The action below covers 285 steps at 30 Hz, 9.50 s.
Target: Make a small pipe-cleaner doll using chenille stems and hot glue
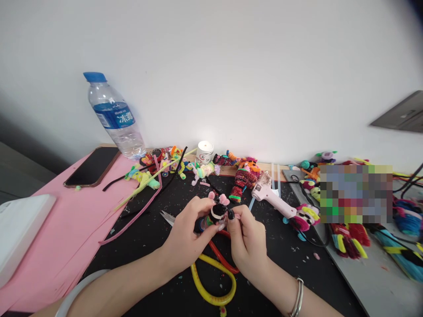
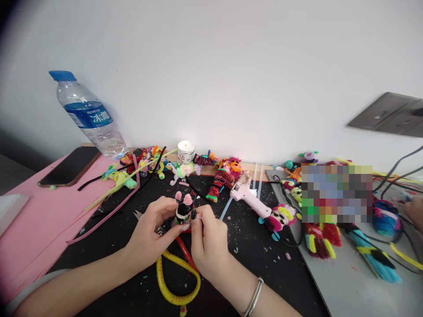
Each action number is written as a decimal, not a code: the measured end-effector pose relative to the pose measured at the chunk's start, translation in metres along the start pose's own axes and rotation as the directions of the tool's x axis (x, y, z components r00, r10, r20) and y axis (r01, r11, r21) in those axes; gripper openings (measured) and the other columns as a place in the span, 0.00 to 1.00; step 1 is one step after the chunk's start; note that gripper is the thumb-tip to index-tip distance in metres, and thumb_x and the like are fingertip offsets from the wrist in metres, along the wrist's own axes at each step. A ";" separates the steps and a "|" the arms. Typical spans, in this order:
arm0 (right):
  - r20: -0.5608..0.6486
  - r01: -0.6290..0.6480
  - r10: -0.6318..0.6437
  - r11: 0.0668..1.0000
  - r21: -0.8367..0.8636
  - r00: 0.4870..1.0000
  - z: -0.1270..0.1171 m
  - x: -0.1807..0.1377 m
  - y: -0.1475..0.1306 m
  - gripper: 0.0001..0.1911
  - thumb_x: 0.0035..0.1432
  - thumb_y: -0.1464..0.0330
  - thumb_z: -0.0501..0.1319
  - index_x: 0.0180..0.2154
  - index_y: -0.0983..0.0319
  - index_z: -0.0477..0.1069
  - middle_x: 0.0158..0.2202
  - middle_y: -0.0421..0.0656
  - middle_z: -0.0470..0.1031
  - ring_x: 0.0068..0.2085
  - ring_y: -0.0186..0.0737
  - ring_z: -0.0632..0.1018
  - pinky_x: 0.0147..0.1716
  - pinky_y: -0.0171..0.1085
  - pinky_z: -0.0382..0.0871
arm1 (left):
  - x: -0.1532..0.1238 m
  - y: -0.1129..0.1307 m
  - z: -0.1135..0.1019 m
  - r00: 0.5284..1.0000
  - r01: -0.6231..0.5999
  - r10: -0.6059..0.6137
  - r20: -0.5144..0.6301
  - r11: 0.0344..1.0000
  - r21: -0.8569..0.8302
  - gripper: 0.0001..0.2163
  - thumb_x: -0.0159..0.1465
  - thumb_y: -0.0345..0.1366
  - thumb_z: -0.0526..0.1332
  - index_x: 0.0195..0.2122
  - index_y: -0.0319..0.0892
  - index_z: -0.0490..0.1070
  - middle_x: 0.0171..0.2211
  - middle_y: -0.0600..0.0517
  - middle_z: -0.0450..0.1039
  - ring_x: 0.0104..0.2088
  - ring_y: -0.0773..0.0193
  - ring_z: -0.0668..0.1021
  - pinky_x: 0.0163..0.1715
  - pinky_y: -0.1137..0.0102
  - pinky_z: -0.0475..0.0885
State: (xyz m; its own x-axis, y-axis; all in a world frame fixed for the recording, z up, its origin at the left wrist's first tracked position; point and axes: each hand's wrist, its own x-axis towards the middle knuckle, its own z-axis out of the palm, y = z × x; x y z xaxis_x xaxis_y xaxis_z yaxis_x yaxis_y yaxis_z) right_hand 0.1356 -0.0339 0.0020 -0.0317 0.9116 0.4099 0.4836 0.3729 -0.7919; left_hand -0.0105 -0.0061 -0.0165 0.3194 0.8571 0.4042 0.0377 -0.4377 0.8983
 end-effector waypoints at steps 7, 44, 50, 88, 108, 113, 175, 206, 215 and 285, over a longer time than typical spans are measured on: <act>0.003 -0.011 0.011 1.000 0.023 1.000 0.001 0.002 -0.003 0.07 0.61 0.74 0.49 0.31 0.59 0.61 0.23 0.37 0.73 0.22 0.32 0.74 0.21 0.28 0.65 | 0.001 0.001 0.000 1.000 0.012 -0.012 -0.007 1.000 0.007 0.16 0.59 0.27 0.60 0.47 0.46 0.62 0.41 0.51 0.66 0.42 0.65 0.75 0.45 0.68 0.72; -0.014 0.007 -0.008 0.997 -0.073 1.000 0.005 0.002 0.001 0.08 0.62 0.73 0.48 0.30 0.59 0.60 0.20 0.36 0.68 0.18 0.31 0.69 0.18 0.29 0.59 | -0.001 -0.001 0.001 1.000 0.017 -0.016 -0.021 0.998 0.061 0.18 0.60 0.27 0.60 0.48 0.50 0.59 0.43 0.54 0.66 0.44 0.67 0.74 0.46 0.70 0.70; -0.020 0.007 -0.009 0.998 -0.069 1.000 0.004 0.001 0.002 0.08 0.62 0.73 0.49 0.30 0.59 0.59 0.20 0.35 0.67 0.18 0.31 0.68 0.18 0.29 0.58 | -0.001 -0.001 0.000 1.000 0.007 -0.006 -0.006 0.997 0.079 0.18 0.60 0.26 0.59 0.49 0.50 0.59 0.43 0.54 0.66 0.44 0.68 0.74 0.47 0.70 0.70; 0.104 0.093 -0.085 0.993 -0.075 0.991 -0.012 0.008 0.016 0.07 0.62 0.71 0.49 0.31 0.60 0.59 0.20 0.34 0.61 0.19 0.30 0.62 0.19 0.30 0.54 | 0.003 0.000 -0.001 0.998 0.059 -0.059 -0.028 0.998 0.017 0.18 0.59 0.29 0.62 0.49 0.49 0.61 0.43 0.53 0.68 0.44 0.66 0.75 0.46 0.70 0.72; 0.291 0.213 -0.109 0.911 -0.354 0.950 -0.027 0.021 0.000 0.08 0.62 0.73 0.45 0.34 0.61 0.61 0.23 0.39 0.67 0.22 0.34 0.67 0.23 0.32 0.57 | 0.002 -0.002 -0.003 0.995 0.094 -0.092 -0.037 0.994 0.054 0.18 0.58 0.27 0.60 0.48 0.49 0.62 0.43 0.53 0.68 0.44 0.66 0.74 0.47 0.69 0.71; 0.301 0.187 -0.056 0.886 -0.424 0.952 -0.030 0.023 -0.002 0.07 0.62 0.71 0.46 0.36 0.62 0.61 0.24 0.39 0.69 0.23 0.35 0.69 0.24 0.33 0.57 | 0.002 -0.002 -0.003 0.995 0.093 -0.090 -0.045 0.993 0.067 0.17 0.58 0.27 0.60 0.48 0.47 0.62 0.43 0.51 0.68 0.44 0.65 0.75 0.47 0.68 0.71; 0.066 0.199 -0.188 0.942 -0.269 0.980 0.003 0.010 0.008 0.11 0.60 0.76 0.47 0.26 0.58 0.49 0.18 0.32 0.53 0.16 0.30 0.60 0.17 0.30 0.51 | 0.003 0.007 -0.003 0.996 -0.083 0.088 0.002 0.932 0.353 0.24 0.61 0.28 0.57 0.59 0.44 0.60 0.29 0.55 0.59 0.29 0.69 0.67 0.31 0.75 0.68; 0.057 0.194 -0.186 0.934 -0.301 0.981 0.005 0.009 0.009 0.12 0.59 0.76 0.47 0.26 0.58 0.48 0.17 0.32 0.53 0.15 0.30 0.61 0.17 0.30 0.51 | 0.002 0.004 -0.003 0.998 -0.062 0.064 0.007 0.932 0.357 0.24 0.62 0.28 0.57 0.59 0.47 0.58 0.30 0.55 0.60 0.31 0.69 0.68 0.31 0.75 0.68; 0.058 0.179 -0.169 0.935 -0.306 0.984 0.005 0.010 0.006 0.12 0.58 0.76 0.47 0.25 0.57 0.47 0.17 0.32 0.53 0.15 0.30 0.60 0.17 0.31 0.51 | 0.002 0.004 -0.003 0.999 -0.046 0.047 0.006 0.938 0.345 0.24 0.62 0.29 0.56 0.60 0.48 0.58 0.30 0.54 0.62 0.31 0.67 0.69 0.32 0.73 0.68; 0.137 0.005 0.013 0.992 -0.125 0.991 -0.001 0.007 0.020 0.13 0.55 0.72 0.58 0.43 0.60 0.62 0.32 0.40 0.76 0.31 0.37 0.77 0.30 0.33 0.70 | 0.023 0.002 -0.032 0.983 0.137 -0.122 -0.134 0.985 0.107 0.09 0.66 0.36 0.51 0.32 0.40 0.66 0.23 0.57 0.64 0.25 0.71 0.70 0.29 0.74 0.64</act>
State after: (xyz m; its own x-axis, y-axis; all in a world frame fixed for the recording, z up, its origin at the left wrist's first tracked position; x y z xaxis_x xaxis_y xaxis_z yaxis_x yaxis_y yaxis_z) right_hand 0.1458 -0.0203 -0.0104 -0.1450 0.9313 0.3341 0.5894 0.3525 -0.7269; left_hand -0.0338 0.0218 0.0000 0.1828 0.9326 0.3112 0.1825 -0.3432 0.9214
